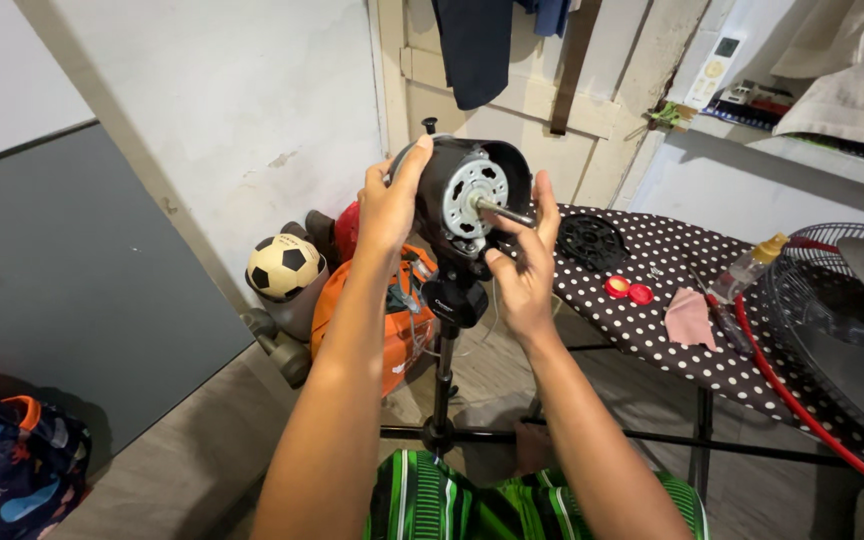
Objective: The person uses a screwdriver to tighten a screw on a fan motor mounted on a tripod. They then wipe the motor with a white cloth.
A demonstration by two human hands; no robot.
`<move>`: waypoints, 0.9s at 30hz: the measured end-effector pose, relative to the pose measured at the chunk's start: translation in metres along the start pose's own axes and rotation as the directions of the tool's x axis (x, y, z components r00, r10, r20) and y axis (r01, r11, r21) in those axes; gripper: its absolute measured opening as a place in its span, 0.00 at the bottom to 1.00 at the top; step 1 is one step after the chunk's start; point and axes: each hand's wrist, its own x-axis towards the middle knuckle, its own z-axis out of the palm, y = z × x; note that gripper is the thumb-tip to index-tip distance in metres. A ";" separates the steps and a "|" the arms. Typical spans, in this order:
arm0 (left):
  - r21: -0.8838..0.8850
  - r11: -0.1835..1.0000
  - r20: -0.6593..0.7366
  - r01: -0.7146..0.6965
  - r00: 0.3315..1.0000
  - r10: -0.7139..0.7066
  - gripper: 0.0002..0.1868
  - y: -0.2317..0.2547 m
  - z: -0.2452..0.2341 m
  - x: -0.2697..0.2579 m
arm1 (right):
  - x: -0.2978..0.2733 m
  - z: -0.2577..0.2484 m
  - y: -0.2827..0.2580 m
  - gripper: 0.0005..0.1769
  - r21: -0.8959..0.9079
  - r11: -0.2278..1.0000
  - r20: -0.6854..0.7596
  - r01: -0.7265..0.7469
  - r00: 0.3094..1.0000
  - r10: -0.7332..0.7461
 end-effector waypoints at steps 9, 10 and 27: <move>-0.006 1.000 -0.013 -0.009 1.000 0.009 0.46 -0.006 0.002 0.007 | -0.011 0.002 -0.018 0.24 -0.177 0.984 -0.010 0.036 0.999 -0.038; -0.004 1.000 -0.005 0.002 1.000 -0.002 0.46 -0.005 0.002 0.006 | -0.016 0.000 -0.022 0.24 -0.269 0.960 -0.038 0.074 0.995 -0.087; 0.002 1.000 0.003 0.001 1.000 -0.001 0.46 -0.005 0.003 0.007 | 0.021 -0.038 -0.062 0.38 -0.813 0.263 0.473 0.519 0.853 -0.221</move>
